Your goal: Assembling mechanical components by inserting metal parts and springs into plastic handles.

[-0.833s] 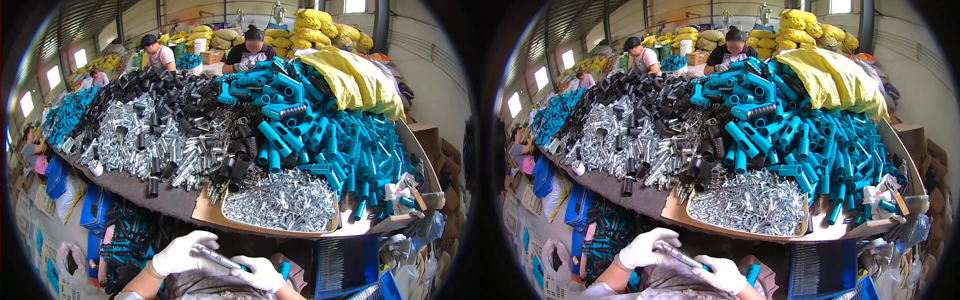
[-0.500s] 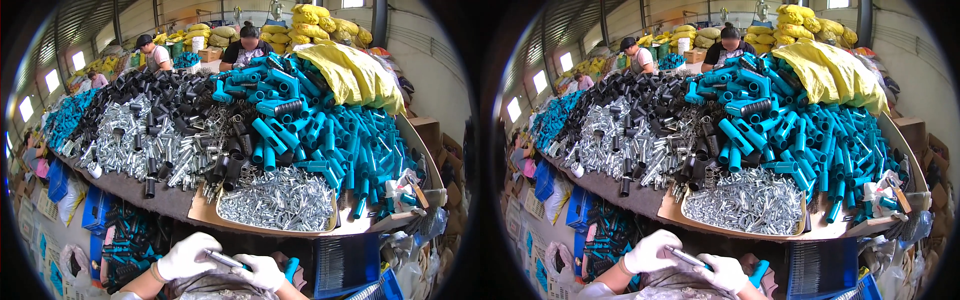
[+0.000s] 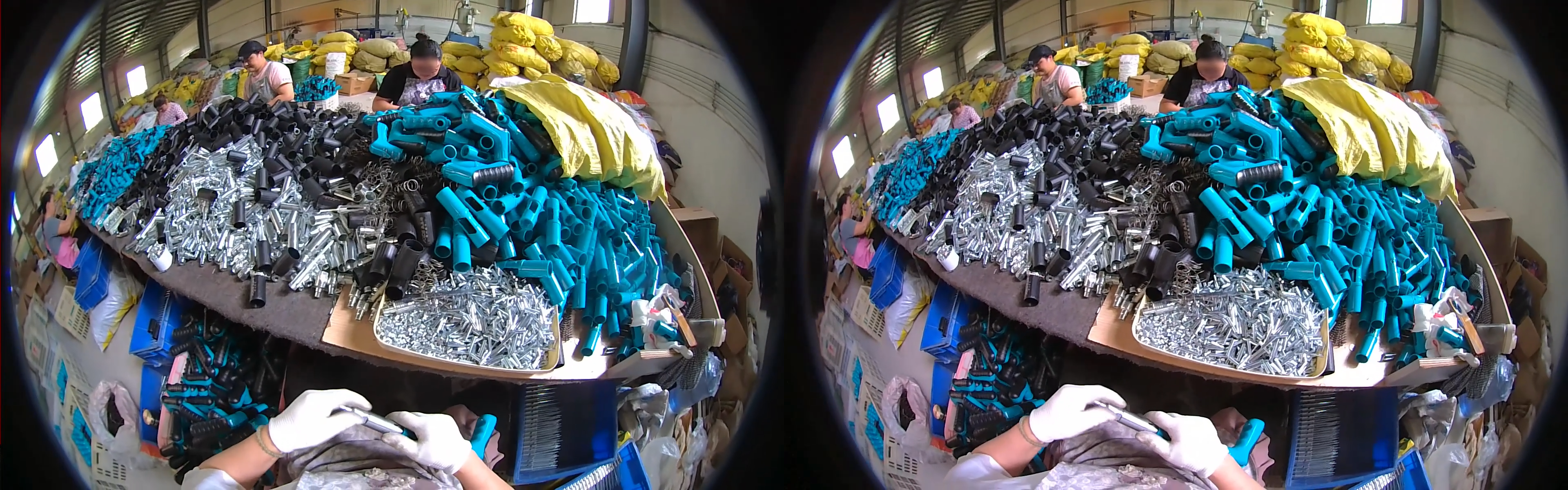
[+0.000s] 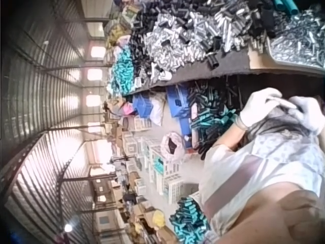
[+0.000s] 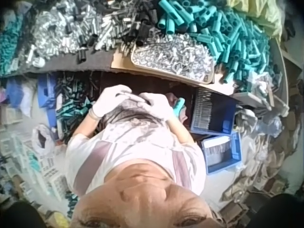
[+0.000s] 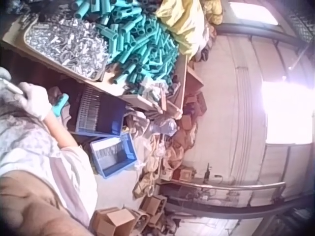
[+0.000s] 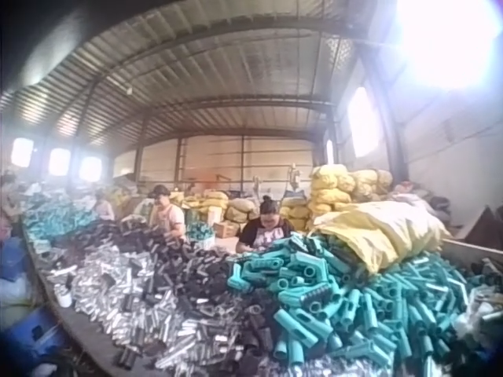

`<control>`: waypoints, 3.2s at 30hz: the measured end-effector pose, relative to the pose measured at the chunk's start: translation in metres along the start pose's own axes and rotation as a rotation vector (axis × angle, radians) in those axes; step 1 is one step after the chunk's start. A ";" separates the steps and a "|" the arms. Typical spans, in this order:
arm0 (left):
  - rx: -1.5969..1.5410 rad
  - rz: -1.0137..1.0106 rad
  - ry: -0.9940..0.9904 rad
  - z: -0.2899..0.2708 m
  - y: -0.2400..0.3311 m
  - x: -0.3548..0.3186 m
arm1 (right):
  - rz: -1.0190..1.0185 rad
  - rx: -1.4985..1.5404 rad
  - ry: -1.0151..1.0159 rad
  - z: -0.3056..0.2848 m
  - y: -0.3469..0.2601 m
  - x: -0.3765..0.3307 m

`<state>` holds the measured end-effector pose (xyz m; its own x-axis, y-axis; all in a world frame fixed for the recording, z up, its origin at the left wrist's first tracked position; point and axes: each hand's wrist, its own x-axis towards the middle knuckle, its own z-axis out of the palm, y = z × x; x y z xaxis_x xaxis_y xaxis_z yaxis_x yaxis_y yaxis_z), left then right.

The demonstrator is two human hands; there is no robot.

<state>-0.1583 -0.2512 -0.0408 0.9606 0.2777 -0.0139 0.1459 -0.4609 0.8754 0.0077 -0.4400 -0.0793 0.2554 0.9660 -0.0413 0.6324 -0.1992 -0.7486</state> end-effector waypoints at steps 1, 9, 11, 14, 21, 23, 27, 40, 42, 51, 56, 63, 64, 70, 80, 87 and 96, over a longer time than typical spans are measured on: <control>0.128 0.298 0.037 -0.005 -0.004 0.001 | -0.006 0.002 -0.002 0.001 -0.001 -0.001; 0.091 -0.033 -0.035 -0.008 -0.012 -0.009 | -0.011 -0.078 -0.005 0.003 -0.017 0.002; 0.133 0.241 0.055 -0.004 -0.007 -0.008 | 0.000 -0.017 -0.005 0.003 -0.016 0.000; 0.173 0.471 0.171 -0.006 -0.010 -0.008 | 0.038 -0.022 0.001 -0.002 -0.020 0.003; 0.066 0.253 0.119 0.001 -0.022 -0.013 | 0.002 -0.043 -0.012 0.005 -0.022 0.006; -0.083 0.500 0.108 0.000 -0.034 -0.012 | -0.004 0.014 -0.014 0.005 -0.019 0.008; -0.241 0.419 0.270 0.009 -0.032 -0.013 | -0.085 0.382 0.129 0.016 0.001 0.004; 0.406 -0.006 0.127 0.008 -0.075 -0.039 | 0.724 1.839 0.803 0.115 0.125 0.091; 0.485 -0.081 0.100 0.027 -0.083 -0.030 | 0.636 1.622 0.570 0.175 0.201 0.128; 0.329 -0.067 -0.224 0.072 -0.116 0.006 | 0.843 1.250 0.360 0.327 0.351 0.106; 0.330 -0.064 -0.191 0.088 -0.125 0.020 | 0.874 1.162 0.268 0.332 0.368 0.107; 0.403 -0.040 -0.071 0.103 -0.135 0.038 | 0.877 1.048 0.128 0.333 0.392 0.113; 0.415 -0.067 -0.057 0.104 -0.132 0.042 | 0.872 1.032 0.091 0.327 0.405 0.094; 0.349 -0.295 -0.054 0.134 -0.137 0.055 | 0.813 0.910 0.046 0.304 0.427 0.085; 0.344 -0.350 0.042 0.173 -0.164 0.069 | 0.405 0.539 0.775 0.189 0.213 0.110; 0.361 -0.242 -0.124 0.148 -0.177 0.054 | 0.534 0.608 0.087 0.148 0.178 0.115; 0.222 -0.340 0.032 0.178 -0.197 0.059 | 0.554 0.410 0.347 0.180 0.203 0.116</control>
<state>-0.0877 -0.2945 -0.3000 0.8413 0.4705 -0.2663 0.5049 -0.5079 0.6979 0.0342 -0.3382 -0.3546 0.7130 0.6226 -0.3225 0.0414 -0.4966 -0.8670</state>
